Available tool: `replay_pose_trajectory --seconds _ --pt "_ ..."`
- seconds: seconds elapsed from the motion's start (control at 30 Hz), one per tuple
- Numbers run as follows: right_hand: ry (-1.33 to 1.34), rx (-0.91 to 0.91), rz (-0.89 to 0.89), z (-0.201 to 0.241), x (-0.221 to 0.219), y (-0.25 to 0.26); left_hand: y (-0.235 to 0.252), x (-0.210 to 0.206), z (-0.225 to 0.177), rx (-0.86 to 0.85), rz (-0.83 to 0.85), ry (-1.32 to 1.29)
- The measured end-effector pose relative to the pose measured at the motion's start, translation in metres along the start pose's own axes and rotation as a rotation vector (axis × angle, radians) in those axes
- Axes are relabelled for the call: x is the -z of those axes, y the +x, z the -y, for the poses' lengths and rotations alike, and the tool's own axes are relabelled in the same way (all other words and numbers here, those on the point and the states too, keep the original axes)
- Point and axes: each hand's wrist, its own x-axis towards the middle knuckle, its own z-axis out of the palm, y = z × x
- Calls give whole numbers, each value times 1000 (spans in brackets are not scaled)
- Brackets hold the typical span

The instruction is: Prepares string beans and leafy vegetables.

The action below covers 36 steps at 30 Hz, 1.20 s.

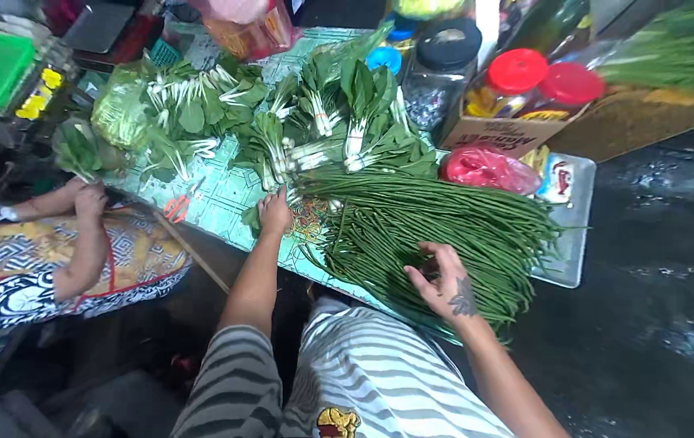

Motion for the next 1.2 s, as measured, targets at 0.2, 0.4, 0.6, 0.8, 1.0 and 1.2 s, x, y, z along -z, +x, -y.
replay_pose_trajectory --seconds 0.2,0.4,0.6,0.8,1.0,1.2 --pt "63 67 46 -11 21 4 7 30 8 -3 40 97" --pt "43 -12 104 -23 28 17 55 120 24 -220 -262 202" --pt "144 -171 -17 33 -20 140 112 133 -29 -246 -450 -168" --pt "170 -761 -131 79 -72 251 51 48 -65 -84 -188 -622" --pt "154 -1053 -136 88 -81 288 47 23 -51 -46 -381 -883" --pt "479 -1072 -432 85 -95 280 114 120 -88 -169 -101 -673"
